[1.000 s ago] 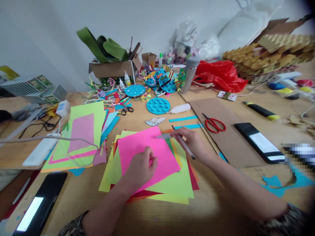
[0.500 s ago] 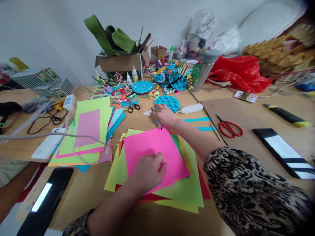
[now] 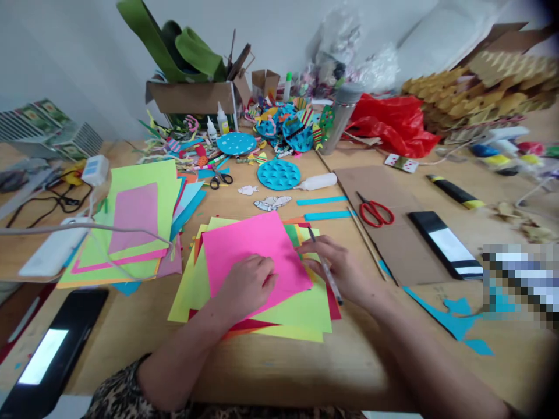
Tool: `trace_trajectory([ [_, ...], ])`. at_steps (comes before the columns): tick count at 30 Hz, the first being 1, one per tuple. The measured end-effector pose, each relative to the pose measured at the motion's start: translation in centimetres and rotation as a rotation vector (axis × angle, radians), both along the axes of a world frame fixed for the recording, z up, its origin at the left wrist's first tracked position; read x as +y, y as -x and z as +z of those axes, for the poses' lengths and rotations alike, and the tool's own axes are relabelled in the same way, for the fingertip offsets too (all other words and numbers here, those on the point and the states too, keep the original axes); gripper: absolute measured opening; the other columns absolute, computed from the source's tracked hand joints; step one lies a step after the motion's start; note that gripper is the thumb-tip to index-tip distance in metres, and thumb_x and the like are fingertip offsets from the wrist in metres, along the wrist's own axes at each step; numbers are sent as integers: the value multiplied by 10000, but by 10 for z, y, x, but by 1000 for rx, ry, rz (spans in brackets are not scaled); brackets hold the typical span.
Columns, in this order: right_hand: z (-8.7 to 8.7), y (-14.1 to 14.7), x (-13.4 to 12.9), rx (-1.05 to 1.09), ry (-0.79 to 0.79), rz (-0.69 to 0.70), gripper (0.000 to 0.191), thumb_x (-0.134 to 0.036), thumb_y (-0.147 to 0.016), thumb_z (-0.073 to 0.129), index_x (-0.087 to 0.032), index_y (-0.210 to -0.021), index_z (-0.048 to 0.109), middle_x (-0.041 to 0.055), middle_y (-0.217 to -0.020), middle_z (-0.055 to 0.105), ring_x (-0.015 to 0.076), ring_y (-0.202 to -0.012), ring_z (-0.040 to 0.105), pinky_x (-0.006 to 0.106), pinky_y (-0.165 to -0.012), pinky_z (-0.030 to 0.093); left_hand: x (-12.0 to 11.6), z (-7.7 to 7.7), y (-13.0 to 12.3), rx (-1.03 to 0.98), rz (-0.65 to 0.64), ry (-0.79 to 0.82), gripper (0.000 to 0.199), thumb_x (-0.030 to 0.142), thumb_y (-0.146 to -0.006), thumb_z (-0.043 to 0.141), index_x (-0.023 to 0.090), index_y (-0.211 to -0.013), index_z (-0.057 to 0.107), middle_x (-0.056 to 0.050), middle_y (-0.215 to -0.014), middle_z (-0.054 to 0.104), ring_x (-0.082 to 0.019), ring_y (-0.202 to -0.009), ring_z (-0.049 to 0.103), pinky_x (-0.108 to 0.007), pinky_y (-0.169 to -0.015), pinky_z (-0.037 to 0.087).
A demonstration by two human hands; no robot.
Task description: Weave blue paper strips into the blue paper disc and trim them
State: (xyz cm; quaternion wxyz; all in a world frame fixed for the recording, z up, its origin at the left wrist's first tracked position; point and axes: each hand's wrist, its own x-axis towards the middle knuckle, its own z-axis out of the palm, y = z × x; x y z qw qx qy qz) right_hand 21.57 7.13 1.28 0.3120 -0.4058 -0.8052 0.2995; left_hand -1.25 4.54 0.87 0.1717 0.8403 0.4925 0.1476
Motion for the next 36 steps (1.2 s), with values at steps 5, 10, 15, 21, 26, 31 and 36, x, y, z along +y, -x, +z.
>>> trace_trajectory([
  [5, -14, -2, -6, 38, -14, -9, 205, -288, -885, 568, -232, -1067, 646, 96, -1008, 630, 230, -943, 624, 396, -820, 513, -1, 0, 1, 16, -35, -29, 143, 279, -882, 544, 184, -776, 547, -24, -750, 620, -178, -738, 569, -309, -666, 410],
  [10, -20, -7, -1, 18, -13, -207, 157, -266, -903, 518, -206, -990, 634, 76, -923, 623, 201, -832, 634, 341, -743, 511, -5, 6, -1, 106, -158, -74, 329, 481, -772, 672, 174, -845, 575, -50, -854, 625, -221, -851, 563, -340, -745, 429],
  [15, -25, -2, -2, 15, 17, -185, 212, -241, -920, 442, -199, -1016, 626, 87, -909, 633, 213, -831, 624, 348, -739, 501, -11, 14, -3, 225, -244, -63, 415, 520, -713, 710, 164, -874, 570, -63, -915, 591, -233, -879, 532, -346, -739, 427],
  [21, -29, 0, -2, 37, 40, -209, 219, -264, -915, 437, -190, -1000, 625, 86, -876, 653, 210, -788, 628, 344, -710, 500, -14, 13, -2, 243, -255, -65, 165, 323, -809, 626, 174, -826, 557, -60, -922, 575, -222, -889, 518, -350, -755, 426],
  [26, -34, -1, -1, 106, 79, -250, 199, -290, -931, 429, -204, -1015, 588, 69, -879, 683, 202, -807, 655, 334, -719, 498, -14, 12, -2, 236, -237, -78, 99, 271, -816, 580, 173, -822, 564, -53, -896, 580, -215, -859, 520, -349, -738, 435],
  [31, -34, 1, -2, 130, 140, -285, 211, -324, -932, 431, -186, -1003, 574, 68, -832, 697, 191, -735, 659, 316, -662, 493, -13, 14, -2, 245, -237, -70, 79, 172, -797, 519, 167, -851, 576, -53, -886, 596, -216, -849, 529, -350, -734, 438],
  [36, -25, 3, -4, 136, 175, -310, 252, -402, -917, 466, -186, -996, 568, 64, -787, 690, 189, -674, 644, 309, -611, 490, -12, 14, -2, 205, -205, -49, 115, 124, -779, 478, 171, -821, 574, -55, -850, 616, -210, -829, 537, -341, -741, 430],
])
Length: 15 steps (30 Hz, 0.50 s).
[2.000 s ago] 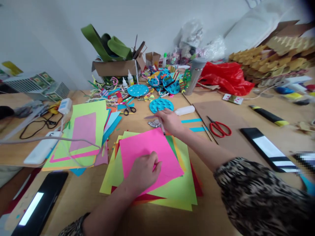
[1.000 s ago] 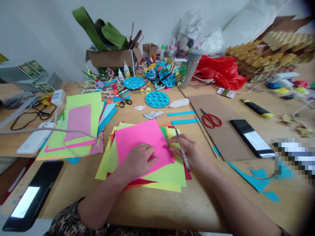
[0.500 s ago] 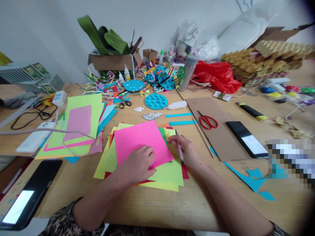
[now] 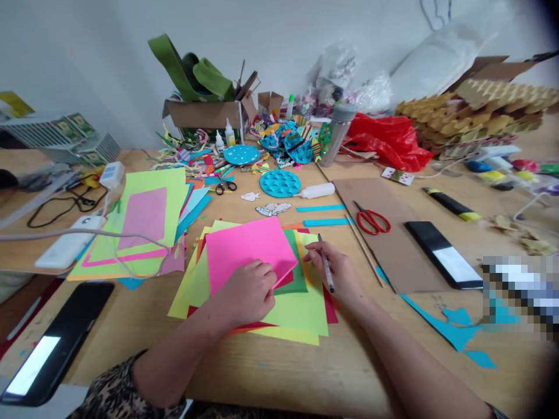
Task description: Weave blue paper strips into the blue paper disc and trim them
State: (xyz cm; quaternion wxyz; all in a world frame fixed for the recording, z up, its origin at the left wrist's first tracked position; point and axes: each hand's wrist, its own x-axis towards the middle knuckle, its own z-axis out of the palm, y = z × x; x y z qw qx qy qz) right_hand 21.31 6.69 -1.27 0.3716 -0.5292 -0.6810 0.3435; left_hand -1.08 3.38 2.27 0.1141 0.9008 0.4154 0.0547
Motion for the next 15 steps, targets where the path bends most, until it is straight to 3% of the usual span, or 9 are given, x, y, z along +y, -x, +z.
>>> trace_trajectory([
  [6, 15, 4, -7, 212, 139, 28, 334, -483, -905, 488, -186, -1034, 565, 66, -819, 683, 198, -722, 663, 325, -672, 525, 1, 2, 2, -63, 80, -8, 99, 131, -789, 462, 190, -730, 518, -16, -727, 584, -166, -687, 520, -299, -599, 379],
  [15, 3, 7, -9, 566, 291, -35, 350, -544, -880, 500, -227, -1000, 586, 33, -825, 653, 178, -671, 657, 310, -626, 529, -9, 3, -4, -179, 22, -209, 119, 106, -786, 441, 183, -717, 500, -8, -657, 522, -155, -622, 474, -305, -573, 349],
])
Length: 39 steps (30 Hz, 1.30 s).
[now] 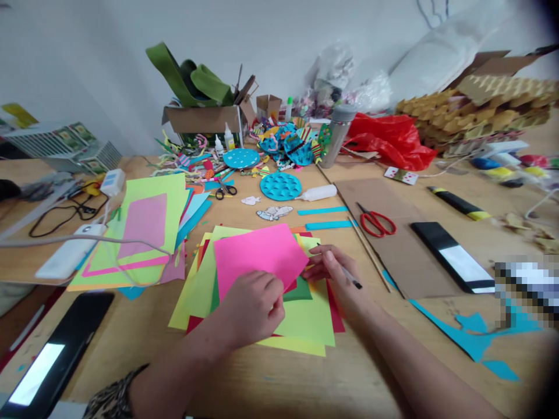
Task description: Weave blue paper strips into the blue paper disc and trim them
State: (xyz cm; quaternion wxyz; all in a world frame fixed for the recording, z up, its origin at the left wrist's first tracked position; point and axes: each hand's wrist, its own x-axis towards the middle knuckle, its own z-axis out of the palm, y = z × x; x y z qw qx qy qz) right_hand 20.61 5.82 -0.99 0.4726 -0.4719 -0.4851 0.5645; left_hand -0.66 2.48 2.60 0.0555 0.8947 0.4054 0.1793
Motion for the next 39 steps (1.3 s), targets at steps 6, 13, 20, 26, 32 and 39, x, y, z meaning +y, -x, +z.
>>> trace_trajectory([
  [6, -3, -6, 6, -74, 27, -10, 337, -539, -786, 633, -216, -808, 539, -3, -671, 576, 138, -570, 545, 246, -500, 430, -11, -7, -11, 56, -122, -26, 77, 141, -782, 459, 177, -746, 516, -17, -688, 541, -167, -647, 483, -315, -596, 383],
  [13, -7, -14, 13, -218, -48, 127, 251, -315, -734, 726, -207, -779, 504, -47, -626, 477, 88, -533, 400, 218, -476, 288, -10, -10, -12, -8, -141, 66, 149, 305, -863, 516, 168, -836, 570, -35, -735, 610, -188, -698, 573, -331, -654, 466],
  [20, 2, -28, 19, -232, -95, 17, 222, -316, -750, 715, -213, -828, 534, -22, -682, 561, 114, -592, 481, 235, -523, 333, 12, -8, 1, -471, 311, -108, 355, 261, -860, 562, 197, -1202, 494, -143, -1293, 512, -281, -1274, 418, -485, -1049, 365],
  [26, 6, -34, 24, -35, -104, -214, 293, -308, -652, 806, -232, -809, 570, -36, -662, 582, 102, -562, 510, 222, -504, 365, 32, -23, 13, -909, 664, 157, 570, 351, -829, 609, 230, -1343, 395, -126, -1448, 381, -280, -1371, 312, -489, -1117, 275],
  [32, 13, -30, 22, 176, -80, -305, 330, -246, -589, 848, -241, -782, 581, -59, -636, 584, 74, -528, 516, 186, -475, 384, 34, -13, 7, -1506, 654, 749, 614, 369, -704, 735, 209, -1257, 523, -116, -1232, 625, -279, -1086, 616, -390, -863, 524],
  [39, 13, -28, 23, 282, -6, -285, 379, -243, -559, 871, -233, -823, 599, -43, -692, 665, 86, -583, 597, 183, -533, 470, 30, -14, 7, -1452, 562, 875, 425, 357, -638, 792, 116, -969, 679, -93, -885, 734, -233, -785, 682, -343, -735, 531],
])
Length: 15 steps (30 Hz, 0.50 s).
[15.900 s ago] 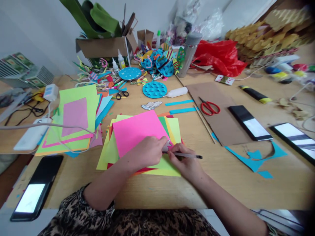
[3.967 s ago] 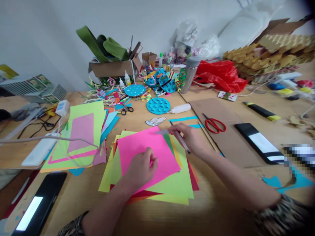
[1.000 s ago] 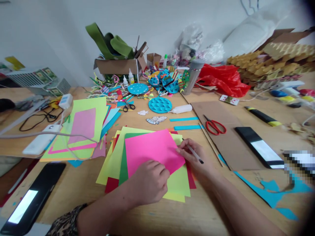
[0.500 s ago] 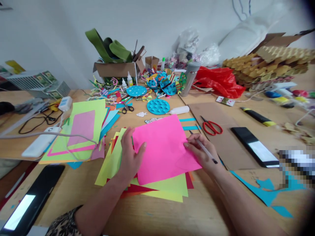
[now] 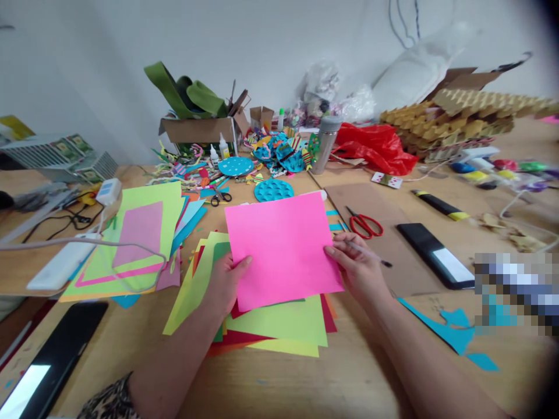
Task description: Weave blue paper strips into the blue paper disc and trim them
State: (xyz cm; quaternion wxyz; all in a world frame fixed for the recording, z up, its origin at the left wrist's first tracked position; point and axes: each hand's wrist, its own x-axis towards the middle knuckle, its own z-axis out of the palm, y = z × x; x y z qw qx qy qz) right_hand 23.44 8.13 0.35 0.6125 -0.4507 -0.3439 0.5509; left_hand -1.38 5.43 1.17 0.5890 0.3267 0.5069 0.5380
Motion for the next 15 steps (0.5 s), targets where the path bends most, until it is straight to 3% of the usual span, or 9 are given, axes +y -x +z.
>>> trace_trajectory([
  [4, 4, 2, 1, 44, 35, 29, 386, -258, -551, 876, -219, -821, 602, -43, -663, 665, 91, -577, 609, 187, -535, 482, -2, 3, -1, 101, 37, -47, 429, 377, -649, 784, 133, -991, 695, -85, -920, 734, -229, -838, 674, -339, -792, 517],
  [10, 3, 0, 2, -68, 37, 91, 328, -345, -602, 840, -200, -815, 637, -6, -690, 675, 123, -581, 600, 238, -545, 486, -3, 1, 0, 199, 50, -100, 384, 387, -675, 765, 147, -969, 704, -78, -915, 732, -221, -855, 663, -300, -745, 516],
  [15, -5, -5, -1, -215, -65, 113, 207, -356, -677, 792, -223, -773, 666, -3, -743, 681, 134, -630, 598, 262, -606, 477, -6, 1, -1, 249, 74, -219, 419, 438, -737, 707, 158, -1047, 668, -82, -1007, 711, -230, -924, 650, -304, -775, 515],
])
